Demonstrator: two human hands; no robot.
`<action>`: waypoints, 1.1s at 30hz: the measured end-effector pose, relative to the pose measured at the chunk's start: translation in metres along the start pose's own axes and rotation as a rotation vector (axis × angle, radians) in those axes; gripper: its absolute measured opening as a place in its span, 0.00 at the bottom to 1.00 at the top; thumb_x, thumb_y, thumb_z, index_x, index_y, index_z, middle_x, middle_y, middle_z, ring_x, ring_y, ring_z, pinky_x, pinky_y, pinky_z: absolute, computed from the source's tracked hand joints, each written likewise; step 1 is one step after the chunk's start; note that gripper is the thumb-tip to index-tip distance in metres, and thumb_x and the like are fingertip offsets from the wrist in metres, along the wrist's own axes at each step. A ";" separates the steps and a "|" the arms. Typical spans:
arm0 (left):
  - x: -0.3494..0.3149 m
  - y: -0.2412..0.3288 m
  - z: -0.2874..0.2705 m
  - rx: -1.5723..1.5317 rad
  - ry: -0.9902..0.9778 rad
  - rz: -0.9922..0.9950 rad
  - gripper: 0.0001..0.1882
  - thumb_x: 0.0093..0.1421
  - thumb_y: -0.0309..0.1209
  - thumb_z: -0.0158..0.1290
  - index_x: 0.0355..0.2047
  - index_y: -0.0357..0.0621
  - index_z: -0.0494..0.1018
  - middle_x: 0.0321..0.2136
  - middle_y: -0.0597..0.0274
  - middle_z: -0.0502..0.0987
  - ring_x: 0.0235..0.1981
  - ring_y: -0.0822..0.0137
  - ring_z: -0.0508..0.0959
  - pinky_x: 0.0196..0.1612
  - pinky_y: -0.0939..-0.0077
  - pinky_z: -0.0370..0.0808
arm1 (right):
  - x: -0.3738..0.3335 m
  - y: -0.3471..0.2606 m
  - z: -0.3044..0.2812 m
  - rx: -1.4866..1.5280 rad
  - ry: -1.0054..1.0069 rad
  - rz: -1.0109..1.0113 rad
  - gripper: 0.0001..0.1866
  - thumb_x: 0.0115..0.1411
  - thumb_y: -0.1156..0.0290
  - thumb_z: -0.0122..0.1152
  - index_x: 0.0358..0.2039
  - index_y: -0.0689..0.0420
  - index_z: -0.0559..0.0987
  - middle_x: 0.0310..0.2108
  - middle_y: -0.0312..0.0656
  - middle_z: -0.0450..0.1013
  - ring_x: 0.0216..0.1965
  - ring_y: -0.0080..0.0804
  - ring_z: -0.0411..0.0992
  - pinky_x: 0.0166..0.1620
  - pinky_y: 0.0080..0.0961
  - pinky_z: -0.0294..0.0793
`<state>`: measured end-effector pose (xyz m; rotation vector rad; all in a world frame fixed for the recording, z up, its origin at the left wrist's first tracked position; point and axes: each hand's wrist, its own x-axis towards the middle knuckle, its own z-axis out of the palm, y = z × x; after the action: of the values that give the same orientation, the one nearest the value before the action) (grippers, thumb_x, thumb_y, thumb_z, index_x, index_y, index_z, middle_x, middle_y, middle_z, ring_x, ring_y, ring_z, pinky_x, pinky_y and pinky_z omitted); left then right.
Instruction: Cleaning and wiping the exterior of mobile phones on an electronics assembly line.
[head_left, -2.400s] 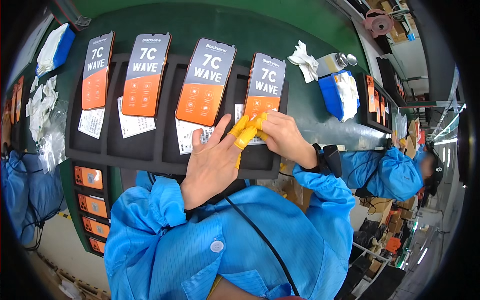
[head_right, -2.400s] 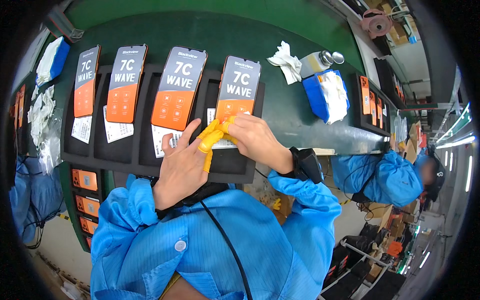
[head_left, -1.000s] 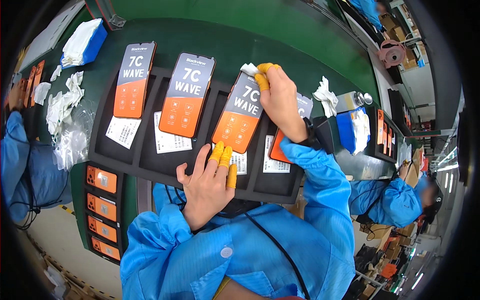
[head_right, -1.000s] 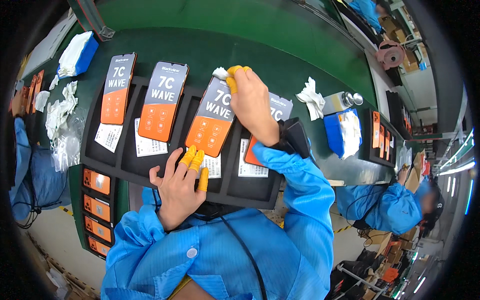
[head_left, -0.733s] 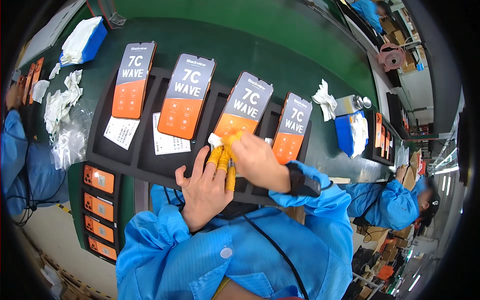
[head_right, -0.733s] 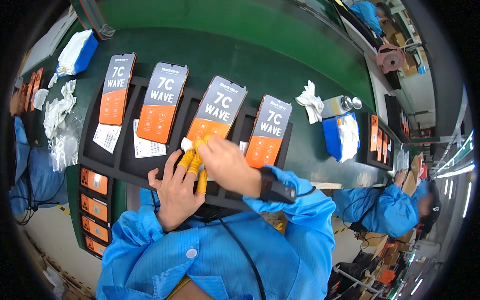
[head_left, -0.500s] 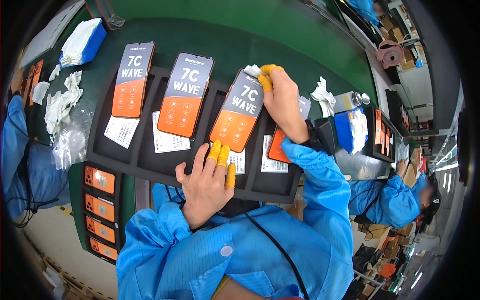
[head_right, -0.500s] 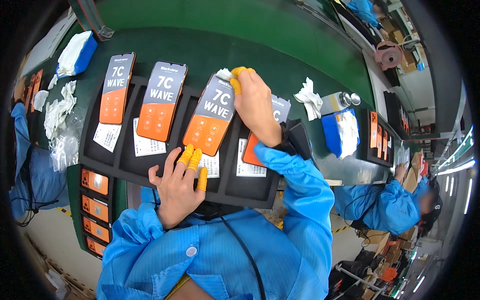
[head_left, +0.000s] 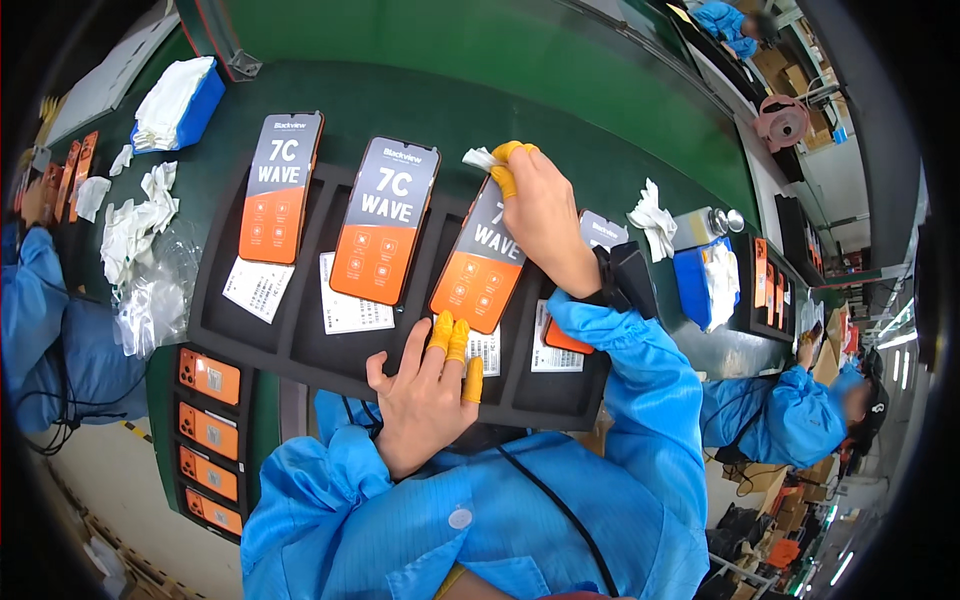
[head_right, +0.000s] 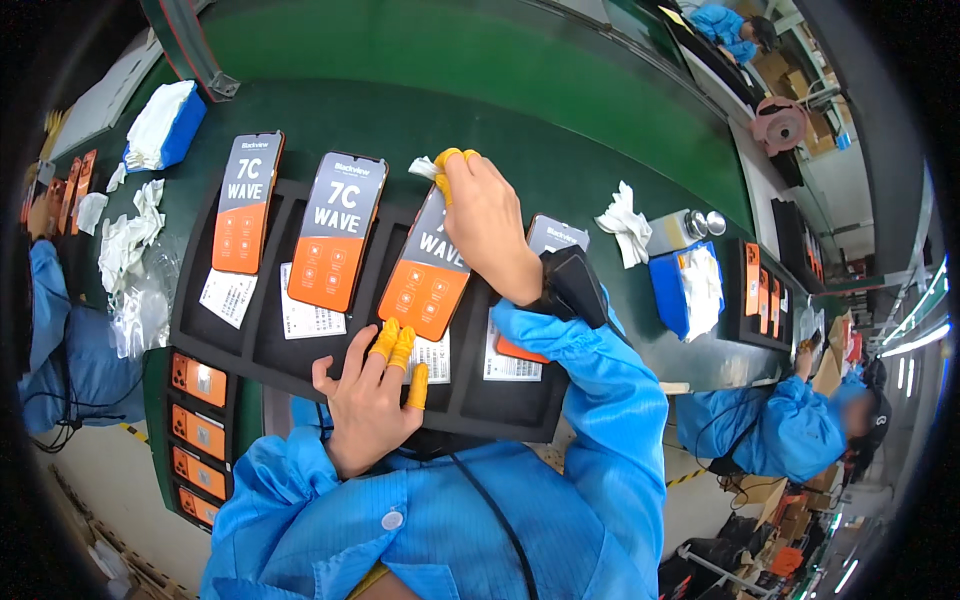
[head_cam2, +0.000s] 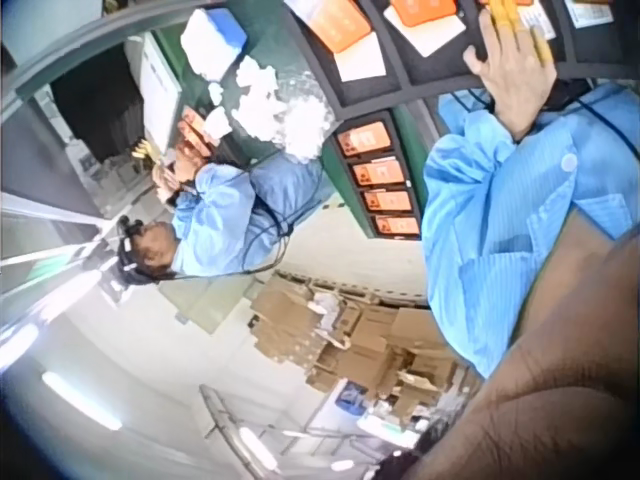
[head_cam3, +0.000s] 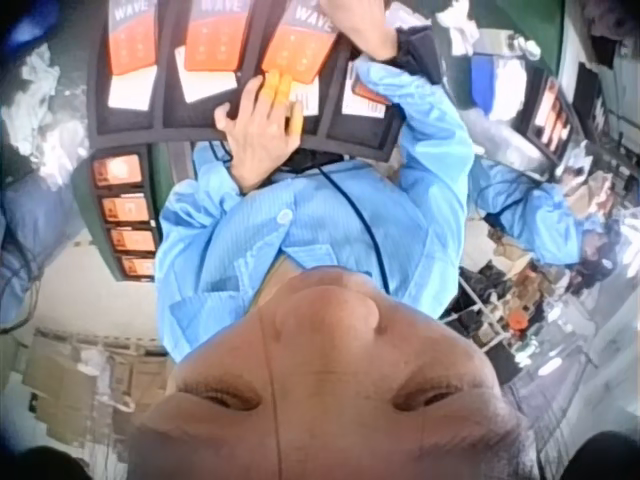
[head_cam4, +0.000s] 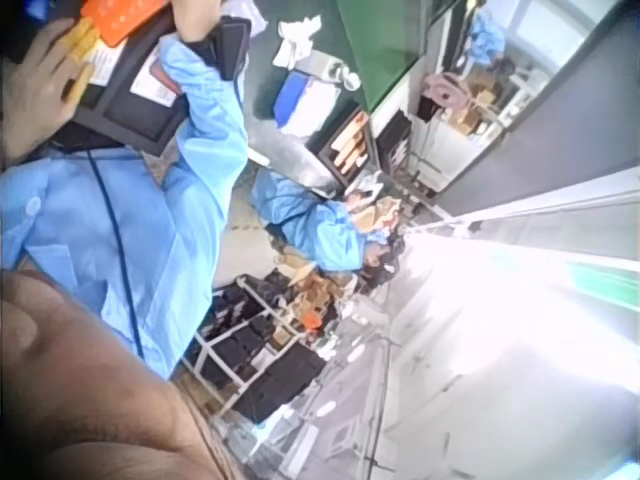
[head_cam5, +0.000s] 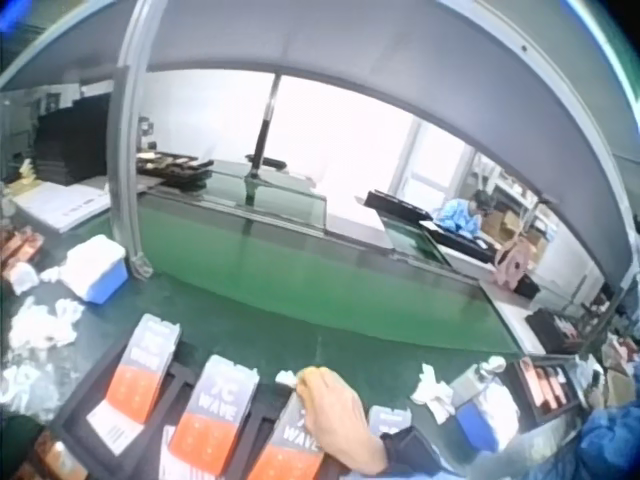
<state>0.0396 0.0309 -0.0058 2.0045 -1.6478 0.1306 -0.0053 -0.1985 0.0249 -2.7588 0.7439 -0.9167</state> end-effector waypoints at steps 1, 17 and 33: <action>0.000 0.000 0.000 -0.004 -0.016 0.000 0.10 0.45 0.34 0.59 0.25 0.42 0.75 0.33 0.60 0.74 0.53 0.63 0.69 0.48 0.53 0.47 | 0.005 -0.001 0.001 -0.012 0.001 -0.014 0.11 0.49 0.83 0.54 0.35 0.60 0.69 0.30 0.49 0.66 0.33 0.50 0.68 0.35 0.41 0.70; 0.003 0.001 0.000 -0.005 0.055 0.007 0.07 0.45 0.33 0.59 0.21 0.44 0.74 0.31 0.61 0.73 0.51 0.62 0.70 0.45 0.55 0.49 | -0.035 0.005 -0.017 0.015 0.063 -0.004 0.11 0.44 0.85 0.54 0.32 0.62 0.72 0.27 0.49 0.68 0.31 0.49 0.69 0.34 0.40 0.70; -0.002 0.003 0.004 -0.001 0.036 -0.009 0.08 0.42 0.33 0.59 0.21 0.44 0.74 0.32 0.61 0.73 0.50 0.64 0.70 0.47 0.55 0.49 | -0.008 0.005 -0.006 0.041 -0.047 0.042 0.11 0.49 0.83 0.55 0.35 0.62 0.71 0.30 0.51 0.70 0.33 0.53 0.70 0.36 0.40 0.71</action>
<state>0.0354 0.0305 -0.0093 1.9977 -1.6157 0.1618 -0.0162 -0.1986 0.0238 -2.7090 0.7635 -0.8459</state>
